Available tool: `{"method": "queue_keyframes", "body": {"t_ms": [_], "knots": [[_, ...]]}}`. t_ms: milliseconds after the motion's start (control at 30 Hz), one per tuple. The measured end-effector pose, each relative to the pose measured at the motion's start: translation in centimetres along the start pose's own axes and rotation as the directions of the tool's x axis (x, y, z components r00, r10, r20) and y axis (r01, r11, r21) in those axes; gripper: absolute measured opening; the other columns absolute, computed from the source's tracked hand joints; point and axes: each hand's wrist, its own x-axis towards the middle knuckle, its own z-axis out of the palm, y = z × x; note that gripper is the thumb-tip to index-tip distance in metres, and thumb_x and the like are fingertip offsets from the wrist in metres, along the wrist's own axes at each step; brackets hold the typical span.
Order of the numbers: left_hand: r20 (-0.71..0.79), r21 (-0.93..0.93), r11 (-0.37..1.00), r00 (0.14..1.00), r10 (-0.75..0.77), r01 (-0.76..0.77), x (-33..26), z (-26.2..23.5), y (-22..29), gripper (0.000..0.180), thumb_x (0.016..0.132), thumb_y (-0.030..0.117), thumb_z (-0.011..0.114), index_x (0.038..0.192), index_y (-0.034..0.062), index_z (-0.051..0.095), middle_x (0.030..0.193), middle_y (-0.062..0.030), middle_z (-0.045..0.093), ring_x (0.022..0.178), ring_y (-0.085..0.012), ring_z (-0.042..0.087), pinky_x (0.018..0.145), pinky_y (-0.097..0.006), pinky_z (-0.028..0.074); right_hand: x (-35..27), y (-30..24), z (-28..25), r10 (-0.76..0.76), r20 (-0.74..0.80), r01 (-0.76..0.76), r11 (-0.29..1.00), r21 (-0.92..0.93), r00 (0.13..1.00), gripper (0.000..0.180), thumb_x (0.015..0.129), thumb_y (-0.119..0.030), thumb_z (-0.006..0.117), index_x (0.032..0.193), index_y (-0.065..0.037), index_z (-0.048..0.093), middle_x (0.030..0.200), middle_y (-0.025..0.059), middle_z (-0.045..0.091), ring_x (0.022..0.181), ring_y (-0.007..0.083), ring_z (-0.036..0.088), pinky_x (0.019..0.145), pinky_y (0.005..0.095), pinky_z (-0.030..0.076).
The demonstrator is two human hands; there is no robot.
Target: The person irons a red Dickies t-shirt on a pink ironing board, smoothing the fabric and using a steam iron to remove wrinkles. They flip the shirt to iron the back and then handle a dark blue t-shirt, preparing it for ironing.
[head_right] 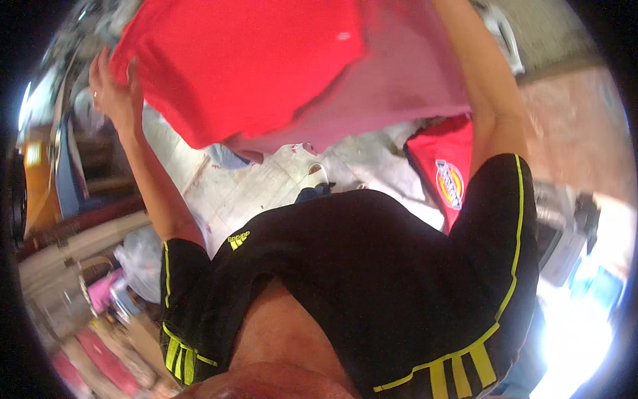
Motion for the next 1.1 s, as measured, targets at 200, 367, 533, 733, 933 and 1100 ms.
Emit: {"method": "queue_keyframes", "body": {"t_ms": [200, 367, 533, 733, 933, 1100], "knots": [[0.544, -0.838, 0.205, 0.741, 0.394, 0.505, -8.6, 0.4, 14.8, 0.018, 0.083, 0.002, 0.071, 0.101, 0.0007, 0.07, 0.101, -0.0098, 0.071, 0.093, -0.0226, 0.067, 0.084, -0.032, 0.052, -14.5, 0.1, -0.2, 0.357, -0.051, -0.35, 0.93, 0.109, 0.933, 0.039, 0.089, -0.011, 0.065, 0.126, -0.004, 0.056, 0.11, 0.0082, 0.063, 0.1, 0.0169, 0.06, 0.087, 0.0312, 0.048], [0.343, -0.534, 0.05, 0.162, 0.925, 0.844, -18.8, -1.3, 26.4, 0.028, 0.086, 0.005, 0.07, 0.113, 0.0055, 0.065, 0.098, -0.0082, 0.069, 0.081, -0.0182, 0.065, 0.07, -0.032, 0.051, -28.0, -1.3, -4.4, 0.57, -0.197, -0.46, 0.787, 0.411, 0.798, 0.032, 0.088, 0.0, 0.061, 0.12, -0.002, 0.059, 0.106, 0.0086, 0.064, 0.098, 0.0161, 0.061, 0.084, 0.0272, 0.048], [0.403, -0.505, 0.322, -0.111, 0.908, 0.801, -31.9, 4.9, 33.2, 0.033, 0.091, 0.022, 0.068, 0.119, 0.0056, 0.063, 0.101, -0.0092, 0.07, 0.081, -0.0191, 0.066, 0.074, -0.035, 0.053, -38.6, -4.4, -7.0, 0.624, -0.413, -0.418, 0.767, 0.487, 0.663, 0.025, 0.089, 0.005, 0.056, 0.113, 0.0, 0.061, 0.101, 0.009, 0.066, 0.093, 0.0159, 0.062, 0.081, 0.0258, 0.049], [0.55, -0.433, 0.513, -0.233, 0.802, 0.741, -42.8, 11.6, 36.8, 0.037, 0.093, 0.022, 0.066, 0.124, 0.0036, 0.058, 0.104, -0.0121, 0.069, 0.083, -0.019, 0.066, 0.075, -0.032, 0.054, -49.6, -5.1, -5.7, 0.734, -0.522, -0.47, 0.679, 0.564, 0.434, 0.018, 0.095, 0.004, 0.057, 0.114, 0.004, 0.058, 0.098, 0.0076, 0.066, 0.089, 0.0119, 0.062, 0.078, 0.0247, 0.05], [0.581, -0.363, 0.648, -0.381, 0.719, 0.669, -45.7, 12.0, 32.4, 0.035, 0.094, 0.022, 0.065, 0.124, 0.0034, 0.059, 0.105, -0.011, 0.07, 0.092, -0.0185, 0.068, 0.081, -0.03, 0.053, -59.2, -7.3, -0.4, 0.955, -0.26, -0.854, 0.253, 0.455, 0.145, 0.018, 0.092, -0.003, 0.061, 0.11, -0.002, 0.063, 0.088, 0.0081, 0.067, 0.079, 0.0132, 0.064, 0.072, 0.0284, 0.052], [0.588, -0.315, 0.806, -0.563, 0.58, 0.501, -49.6, 11.9, 24.4, 0.037, 0.095, 0.027, 0.064, 0.123, 0.0037, 0.06, 0.105, -0.0139, 0.07, 0.099, -0.0226, 0.068, 0.087, -0.033, 0.051, -69.0, -11.0, 6.5, 0.999, 0.042, -0.998, 0.009, 0.06, 0.012, 0.023, 0.087, -0.014, 0.065, 0.107, -0.005, 0.063, 0.099, 0.0201, 0.067, 0.091, 0.0385, 0.067, 0.079, 0.0453, 0.054]]}}
